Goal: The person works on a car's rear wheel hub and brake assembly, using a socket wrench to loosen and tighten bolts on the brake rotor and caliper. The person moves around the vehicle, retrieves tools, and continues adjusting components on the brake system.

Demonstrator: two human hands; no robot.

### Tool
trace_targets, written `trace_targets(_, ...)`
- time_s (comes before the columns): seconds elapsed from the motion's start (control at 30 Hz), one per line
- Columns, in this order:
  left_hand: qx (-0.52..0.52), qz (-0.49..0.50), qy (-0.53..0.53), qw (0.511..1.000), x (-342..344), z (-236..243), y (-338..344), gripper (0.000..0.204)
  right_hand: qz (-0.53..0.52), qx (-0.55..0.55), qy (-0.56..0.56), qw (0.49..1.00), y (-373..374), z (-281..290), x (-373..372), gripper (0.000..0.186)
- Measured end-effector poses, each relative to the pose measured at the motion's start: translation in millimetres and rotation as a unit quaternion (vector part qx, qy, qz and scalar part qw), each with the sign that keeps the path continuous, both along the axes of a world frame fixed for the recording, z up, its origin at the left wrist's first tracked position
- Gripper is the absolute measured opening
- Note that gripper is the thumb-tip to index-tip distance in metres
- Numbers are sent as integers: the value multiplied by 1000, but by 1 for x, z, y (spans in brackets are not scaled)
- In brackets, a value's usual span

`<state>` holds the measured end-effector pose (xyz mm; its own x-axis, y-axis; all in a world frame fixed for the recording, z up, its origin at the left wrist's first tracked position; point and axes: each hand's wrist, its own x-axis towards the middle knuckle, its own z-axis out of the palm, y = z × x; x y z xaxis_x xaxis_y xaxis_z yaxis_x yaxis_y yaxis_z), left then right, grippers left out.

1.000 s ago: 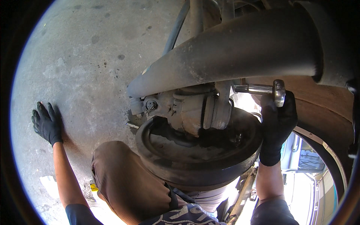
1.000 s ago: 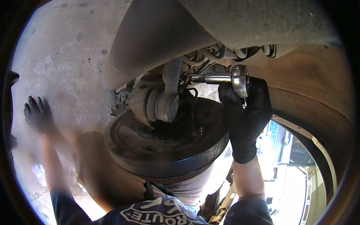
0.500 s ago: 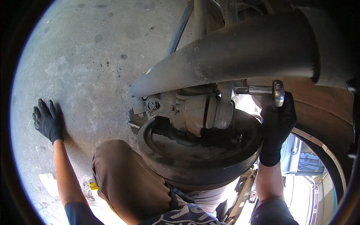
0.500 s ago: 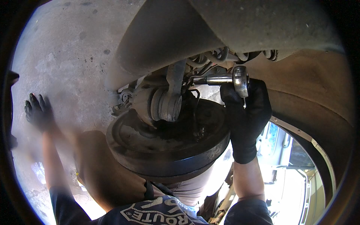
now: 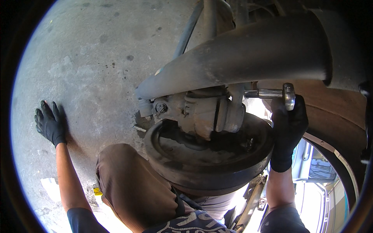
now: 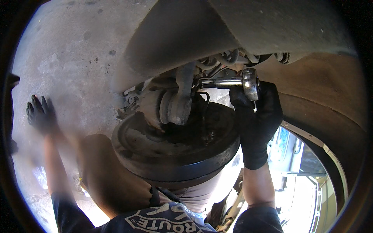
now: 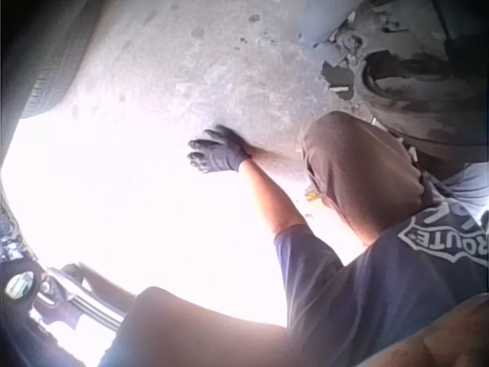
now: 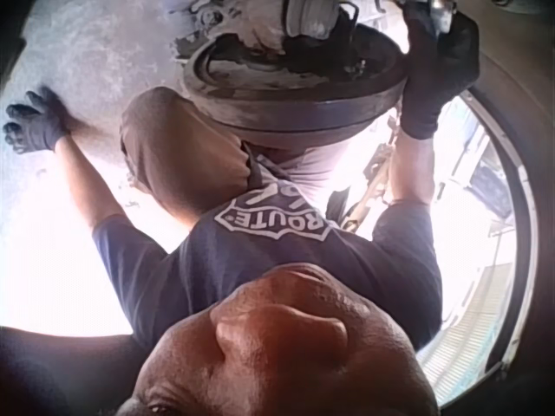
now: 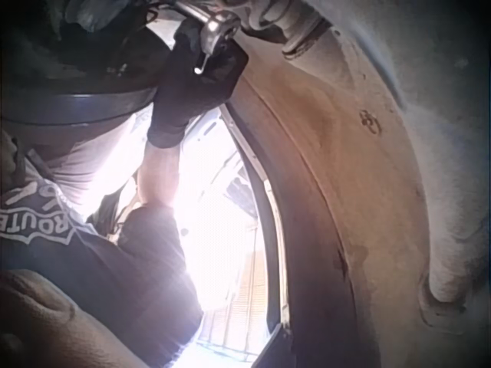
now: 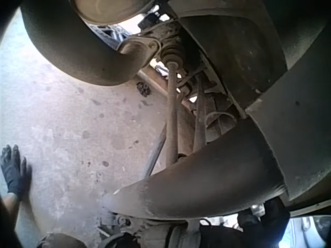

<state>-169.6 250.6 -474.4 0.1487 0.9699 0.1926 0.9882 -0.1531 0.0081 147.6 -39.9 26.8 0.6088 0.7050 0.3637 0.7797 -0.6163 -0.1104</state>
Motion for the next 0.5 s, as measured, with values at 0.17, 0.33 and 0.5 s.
trace_targets(0.17, 6, 1, -8, 1000, 1, 1, -1, 67, -19, 1, 27, 999, 0, 1, 0, 23)
trace_targets(0.33, 2, 1, -9, 1000, 1, 2, -1, 68, -15, -14, -3, 1000, 0, 1, 1, 21)
trace_targets(0.5, -2, 5, 0, 1000, 2, 4, -1, 67, 4, 0, 12, 1000, 0, 0, 0, 22)
